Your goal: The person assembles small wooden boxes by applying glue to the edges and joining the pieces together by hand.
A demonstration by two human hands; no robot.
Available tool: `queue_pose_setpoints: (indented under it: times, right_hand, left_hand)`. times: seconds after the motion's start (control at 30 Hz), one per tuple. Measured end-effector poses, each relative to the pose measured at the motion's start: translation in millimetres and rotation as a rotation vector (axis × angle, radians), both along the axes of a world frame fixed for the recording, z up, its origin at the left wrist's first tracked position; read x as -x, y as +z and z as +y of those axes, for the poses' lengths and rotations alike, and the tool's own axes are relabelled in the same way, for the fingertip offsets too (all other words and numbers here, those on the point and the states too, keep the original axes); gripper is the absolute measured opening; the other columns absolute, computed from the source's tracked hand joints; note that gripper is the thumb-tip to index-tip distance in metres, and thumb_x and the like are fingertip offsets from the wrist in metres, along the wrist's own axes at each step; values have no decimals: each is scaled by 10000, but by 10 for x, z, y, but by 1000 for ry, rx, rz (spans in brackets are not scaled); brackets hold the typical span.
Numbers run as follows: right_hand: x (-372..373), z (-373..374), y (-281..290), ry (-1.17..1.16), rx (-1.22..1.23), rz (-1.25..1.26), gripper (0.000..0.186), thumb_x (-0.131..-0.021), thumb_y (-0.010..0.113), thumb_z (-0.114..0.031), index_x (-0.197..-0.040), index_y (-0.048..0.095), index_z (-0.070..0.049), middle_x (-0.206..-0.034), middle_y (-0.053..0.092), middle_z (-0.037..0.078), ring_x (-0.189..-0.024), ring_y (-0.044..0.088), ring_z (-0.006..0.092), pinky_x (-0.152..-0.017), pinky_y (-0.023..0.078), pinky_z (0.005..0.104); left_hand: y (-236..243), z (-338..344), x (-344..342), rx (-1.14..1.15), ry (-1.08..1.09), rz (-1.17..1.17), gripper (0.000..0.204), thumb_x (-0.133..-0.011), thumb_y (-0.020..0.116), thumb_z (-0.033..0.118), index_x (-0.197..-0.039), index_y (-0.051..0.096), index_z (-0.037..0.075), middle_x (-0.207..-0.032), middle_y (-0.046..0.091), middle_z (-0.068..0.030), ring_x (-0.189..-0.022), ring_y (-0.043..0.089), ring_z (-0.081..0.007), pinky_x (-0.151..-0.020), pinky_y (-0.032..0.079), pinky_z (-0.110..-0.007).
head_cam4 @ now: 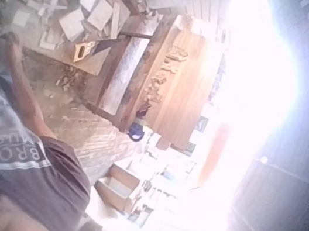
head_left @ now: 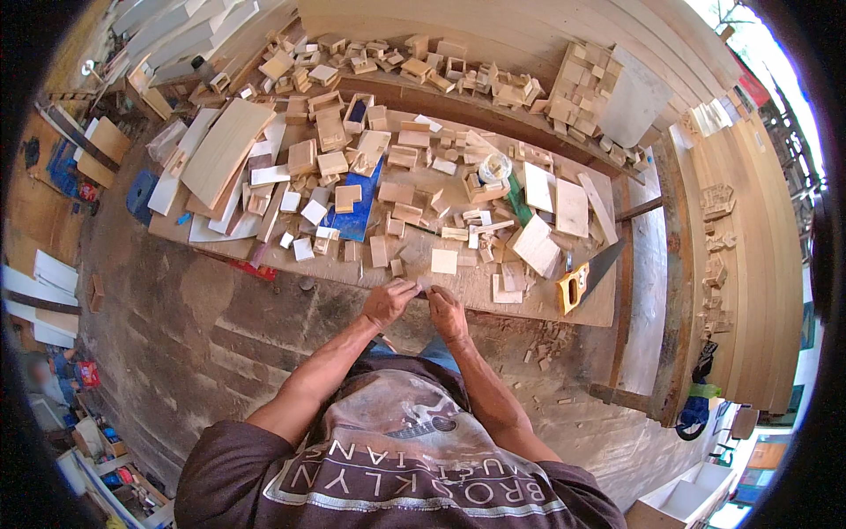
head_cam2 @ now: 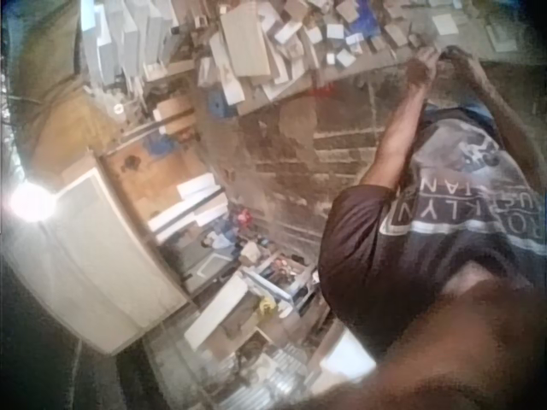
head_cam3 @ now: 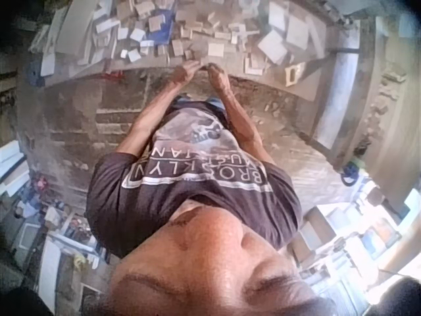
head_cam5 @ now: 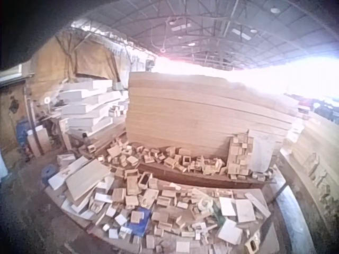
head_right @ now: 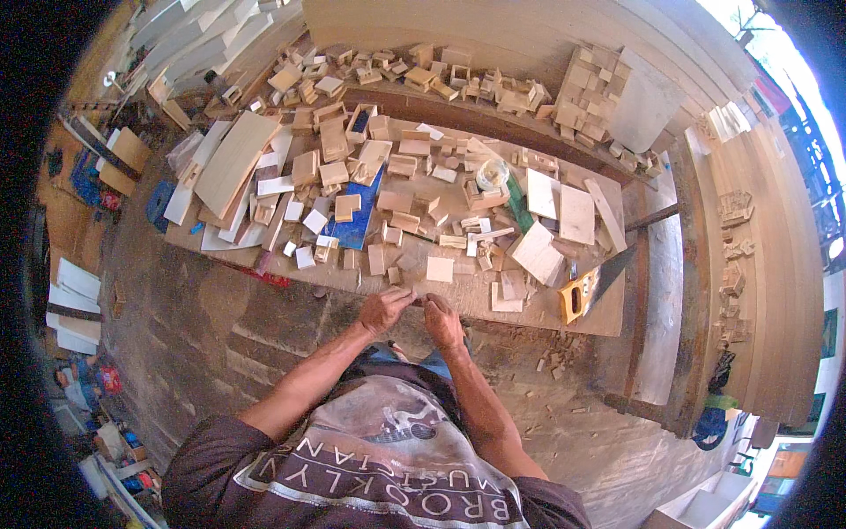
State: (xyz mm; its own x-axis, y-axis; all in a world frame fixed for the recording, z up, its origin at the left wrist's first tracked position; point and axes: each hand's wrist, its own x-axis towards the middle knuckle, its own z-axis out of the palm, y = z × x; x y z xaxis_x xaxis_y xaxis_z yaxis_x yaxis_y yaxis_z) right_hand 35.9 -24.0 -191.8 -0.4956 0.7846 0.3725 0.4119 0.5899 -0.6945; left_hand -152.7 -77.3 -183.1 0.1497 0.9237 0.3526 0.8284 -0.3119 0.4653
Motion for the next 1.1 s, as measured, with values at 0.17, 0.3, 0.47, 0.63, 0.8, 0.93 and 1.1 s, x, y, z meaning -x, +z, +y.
queue_pose_setpoints:
  times: [0.17, 0.3, 0.47, 0.63, 0.8, 0.93, 1.1]
  right_hand:
    - [34, 3, 25, -28, -3, 8, 53, -906, 639, -44, -903, 643, 9, -1022, 682, 203, -911, 671, 397, -755, 559, 437]
    - [29, 4, 24, -26, -23, 1, 49, -896, 653, -32, -879, 637, 12, -1005, 684, 203, -892, 674, 395, -738, 559, 430]
    - [13, -4, -31, -20, 12, -11, 70, -927, 599, -66, -943, 638, -9, -1064, 674, 187, -932, 665, 403, -754, 558, 453]
    - [24, -5, -55, -23, 15, -15, 69, -925, 603, -62, -941, 638, -5, -1057, 676, 191, -904, 673, 404, -733, 566, 452]
    - [41, -15, -4, -49, -14, -4, 59, -908, 641, -35, -878, 631, 15, -996, 685, 192, -875, 676, 386, -735, 560, 423]
    - [41, -45, 34, -68, -2, -13, 57, -912, 636, -38, -883, 635, 10, -1002, 685, 194, -887, 673, 396, -744, 561, 424]
    - [26, -85, 115, -87, 103, -42, 77, -902, 631, -21, -979, 626, -17, -1041, 679, 191, -948, 657, 415, -795, 548, 446]
  left_hand:
    - [18, 13, 9, -82, -30, 47, 291, -821, 618, 69, -1098, 701, 40, -1064, 706, -84, -946, 680, -244, -744, 583, -341]
    - [-88, 21, 18, -118, -29, 60, 296, -819, 617, 69, -1101, 701, 39, -1066, 706, -76, -944, 680, -238, -721, 585, -336]
    - [-62, 15, 4, -119, -24, 67, 303, -817, 617, 70, -1106, 700, 32, -1063, 707, -82, -942, 682, -237, -716, 585, -338]
    - [-9, 13, 12, -101, -36, 67, 304, -820, 613, 78, -1107, 699, 27, -1062, 709, -87, -947, 682, -235, -723, 583, -331]
    - [-24, 4, 7, -120, -20, 71, 305, -821, 613, 78, -1110, 701, 35, -1065, 710, -82, -944, 682, -235, -722, 583, -329]
    - [-43, -17, -13, -71, -7, 32, 325, -813, 619, 70, -1127, 702, 48, -1069, 712, -90, -941, 685, -253, -735, 585, -344]
    - [-52, -22, -49, -77, 31, -2, 331, -802, 622, 57, -1125, 697, 50, -1038, 709, -110, -941, 683, -284, -760, 582, -377]
